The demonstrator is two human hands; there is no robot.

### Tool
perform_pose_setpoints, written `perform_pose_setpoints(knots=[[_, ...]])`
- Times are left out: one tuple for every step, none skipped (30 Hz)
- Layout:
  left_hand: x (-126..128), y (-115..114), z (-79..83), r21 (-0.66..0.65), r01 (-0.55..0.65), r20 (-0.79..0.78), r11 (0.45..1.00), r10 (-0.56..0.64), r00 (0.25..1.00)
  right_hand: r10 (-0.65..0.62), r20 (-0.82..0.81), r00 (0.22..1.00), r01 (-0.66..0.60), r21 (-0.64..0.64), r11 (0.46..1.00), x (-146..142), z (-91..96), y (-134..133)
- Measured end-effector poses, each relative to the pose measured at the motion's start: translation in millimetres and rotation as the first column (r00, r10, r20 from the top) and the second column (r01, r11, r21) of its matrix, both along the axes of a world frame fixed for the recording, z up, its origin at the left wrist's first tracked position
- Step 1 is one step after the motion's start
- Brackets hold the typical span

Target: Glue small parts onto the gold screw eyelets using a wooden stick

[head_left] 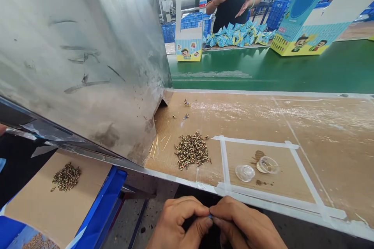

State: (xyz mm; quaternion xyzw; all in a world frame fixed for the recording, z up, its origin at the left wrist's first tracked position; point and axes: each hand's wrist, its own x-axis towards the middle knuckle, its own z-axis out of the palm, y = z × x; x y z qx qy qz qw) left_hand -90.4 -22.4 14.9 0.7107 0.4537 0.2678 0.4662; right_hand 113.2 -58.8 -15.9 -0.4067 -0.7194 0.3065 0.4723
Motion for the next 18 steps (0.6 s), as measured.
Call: perform_pose_setpoints(knots=[[-0.1,0.7,0.9,0.001,0.004,0.008,1.000,-0.004,1.000,0.005,0.002,1.000,-0.005,-0.005,1.000,0.1,-1.3,0.0],[-0.1,1.6,1.7,0.004,-0.006,0.009,1.000,0.006,1.000,0.010,0.008,1.000,-0.010,-0.016,1.000,0.3,-2.3,0.2],[-0.1,2.4,2.5,0.008,-0.023,0.007,1.000,0.023,1.000,0.014,0.014,1.000,-0.014,-0.025,1.000,0.5,-2.9,0.5],[0.0,3.4,3.2,0.012,-0.036,0.008,0.999,0.036,0.999,0.020,0.017,1.000,-0.019,-0.029,0.999,0.8,-3.0,1.0],[0.2,4.3,3.9,0.013,-0.033,0.020,0.999,0.033,0.999,0.023,0.017,1.000,-0.023,-0.028,0.999,1.3,-2.4,1.5],[0.6,5.1,4.5,0.011,-0.017,0.039,1.000,0.016,0.999,0.027,0.011,1.000,-0.027,-0.021,0.999,1.8,-1.1,2.0],[0.9,5.7,5.2,0.010,0.006,0.056,1.000,-0.006,0.998,0.030,0.010,0.999,-0.030,-0.019,0.999,2.4,0.6,2.6],[1.3,6.0,5.8,0.009,0.026,0.065,1.000,-0.026,0.998,0.037,0.009,0.999,-0.037,-0.019,0.999,3.2,2.6,3.1],[1.5,6.1,6.3,0.009,0.037,0.061,0.999,-0.038,0.997,0.048,0.010,0.999,-0.047,-0.027,0.999,4.1,4.7,3.4],[1.6,5.9,6.7,0.006,0.034,0.043,0.999,-0.034,0.998,0.057,0.008,0.998,-0.056,-0.037,0.998,5.1,6.6,3.6],[1.5,5.4,7.0,0.000,0.026,0.017,1.000,-0.026,1.000,0.065,0.006,0.998,-0.065,-0.050,0.997,6.1,8.2,3.6],[1.3,4.8,7.0,-0.009,0.016,-0.012,1.000,-0.016,1.000,0.076,0.009,0.997,-0.076,-0.065,0.995,7.1,9.3,3.4],[0.9,4.1,6.8,-0.020,0.010,-0.036,1.000,-0.011,0.999,0.084,0.013,0.996,-0.083,-0.081,0.993,7.9,10.1,2.9],[0.5,3.6,6.4,-0.029,0.006,-0.057,1.000,-0.007,0.998,0.086,0.018,0.996,-0.084,-0.092,0.992,8.6,10.6,2.4],[0.1,3.3,5.7,-0.034,0.005,-0.071,0.999,-0.008,0.997,0.087,0.027,0.996,-0.084,-0.102,0.991,9.1,11.0,1.8],[-0.3,3.2,4.9,-0.034,0.014,-0.073,0.999,-0.016,0.997,0.087,0.035,0.996,-0.083,-0.105,0.991,9.3,11.4,1.3],[-0.5,3.2,3.9,-0.029,0.033,-0.059,0.999,-0.035,0.998,0.086,0.038,0.996,-0.082,-0.099,0.992,9.3,11.8,0.9],[-0.7,3.3,2.9,-0.022,0.058,-0.032,0.998,-0.058,0.998,0.082,0.034,0.996,-0.079,-0.084,0.993,9.1,12.3,0.6]])
